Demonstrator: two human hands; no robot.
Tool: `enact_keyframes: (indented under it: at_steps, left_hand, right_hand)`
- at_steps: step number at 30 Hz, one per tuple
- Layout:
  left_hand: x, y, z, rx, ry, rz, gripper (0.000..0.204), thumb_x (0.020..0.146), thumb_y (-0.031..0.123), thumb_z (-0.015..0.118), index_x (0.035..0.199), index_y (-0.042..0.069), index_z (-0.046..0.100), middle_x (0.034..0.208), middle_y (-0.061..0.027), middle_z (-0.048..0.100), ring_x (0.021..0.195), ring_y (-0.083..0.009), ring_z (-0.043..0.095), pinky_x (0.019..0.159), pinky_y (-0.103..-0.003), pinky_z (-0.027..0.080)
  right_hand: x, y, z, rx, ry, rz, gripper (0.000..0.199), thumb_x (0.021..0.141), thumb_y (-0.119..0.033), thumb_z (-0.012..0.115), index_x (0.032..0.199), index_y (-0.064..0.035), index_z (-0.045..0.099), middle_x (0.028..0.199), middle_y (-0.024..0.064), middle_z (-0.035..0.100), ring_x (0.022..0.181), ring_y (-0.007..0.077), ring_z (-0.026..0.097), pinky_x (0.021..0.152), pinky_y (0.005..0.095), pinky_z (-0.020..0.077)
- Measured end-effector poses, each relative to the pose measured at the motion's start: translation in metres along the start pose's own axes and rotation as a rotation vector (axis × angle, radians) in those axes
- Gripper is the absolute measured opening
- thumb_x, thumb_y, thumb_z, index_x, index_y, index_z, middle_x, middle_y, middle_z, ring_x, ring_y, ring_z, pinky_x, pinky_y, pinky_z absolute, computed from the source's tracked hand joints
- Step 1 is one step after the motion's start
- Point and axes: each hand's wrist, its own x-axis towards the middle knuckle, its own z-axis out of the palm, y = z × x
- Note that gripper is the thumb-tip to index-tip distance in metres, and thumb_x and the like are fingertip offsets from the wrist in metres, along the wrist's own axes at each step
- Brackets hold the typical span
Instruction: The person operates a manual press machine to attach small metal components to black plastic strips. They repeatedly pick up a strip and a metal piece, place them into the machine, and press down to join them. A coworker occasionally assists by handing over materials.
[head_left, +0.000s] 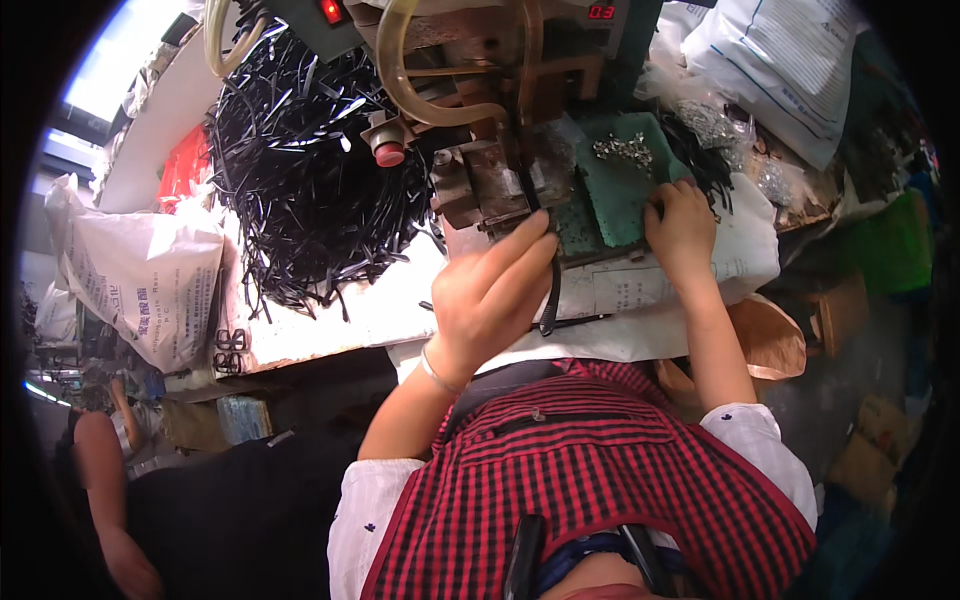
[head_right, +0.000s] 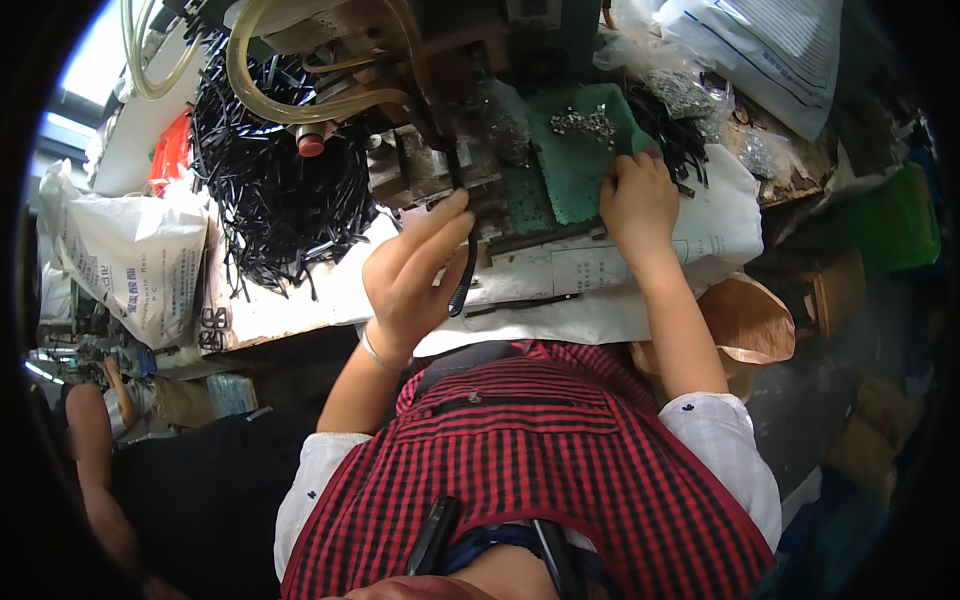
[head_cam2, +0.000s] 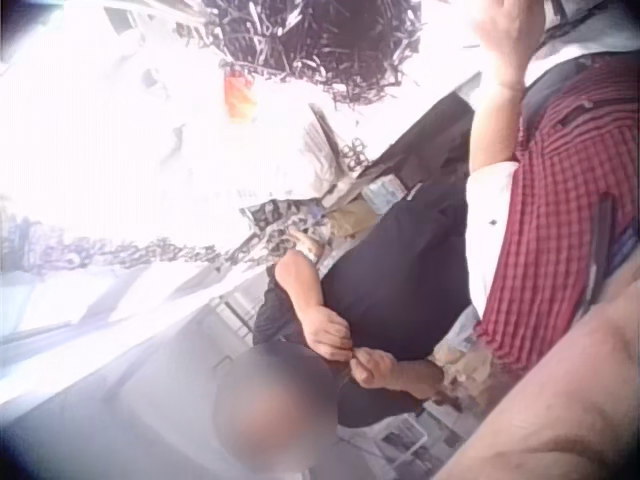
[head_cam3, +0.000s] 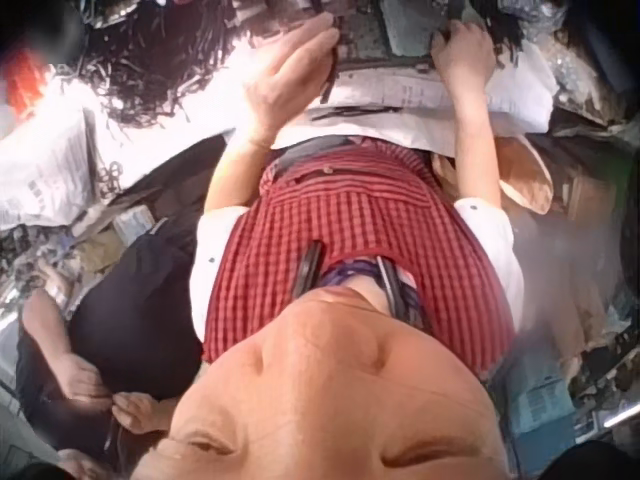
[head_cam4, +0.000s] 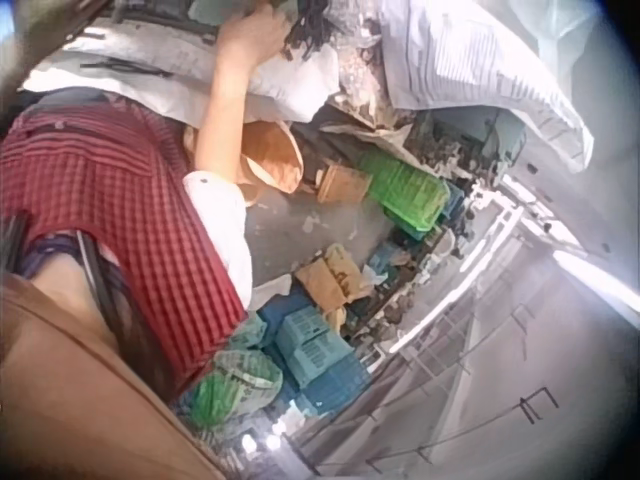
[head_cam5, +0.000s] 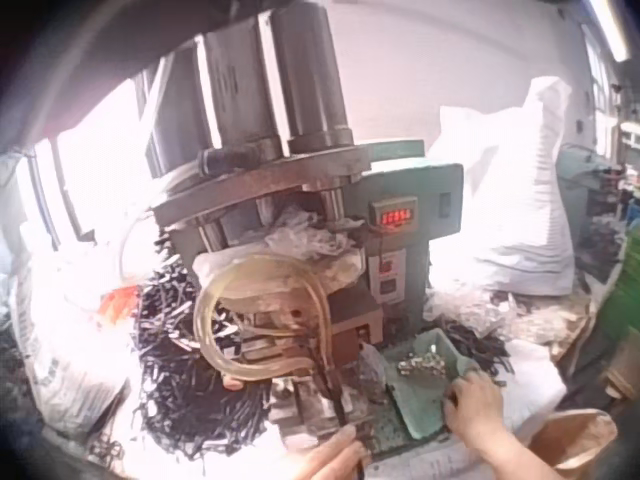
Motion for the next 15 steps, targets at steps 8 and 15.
enact_keyframes:
  at_steps: [8, 15]
  left_hand:
    - [-0.019, -0.065, -0.064, 0.411, 0.201, -0.319, 0.017, 0.086, -0.006, 0.077, 0.101, 0.002, 0.076, 0.101, -0.0107, 0.077, 0.094, -0.0269, 0.072, 0.084, -0.036, 0.057]
    - [-0.047, -0.213, 0.012, 0.923, -0.254, -0.500, 0.025, 0.086, 0.035, 0.080, 0.090, 0.012, 0.073, 0.090, -0.0028, 0.070, 0.087, -0.0273, 0.070, 0.071, -0.041, 0.057]
  right_hand:
    - [-0.010, -0.005, -0.014, 0.450, 0.081, 0.197, 0.012, 0.090, -0.009, 0.072, 0.100, -0.0029, 0.073, 0.094, 0.0125, 0.075, 0.086, 0.0289, 0.073, 0.079, 0.0386, 0.0551]
    - [0.014, -0.043, 0.009, 0.591, 0.098, 0.093, 0.014, 0.090, -0.007, 0.072, 0.103, -0.0020, 0.076, 0.098, 0.0152, 0.075, 0.093, 0.0317, 0.072, 0.084, 0.0394, 0.0549]
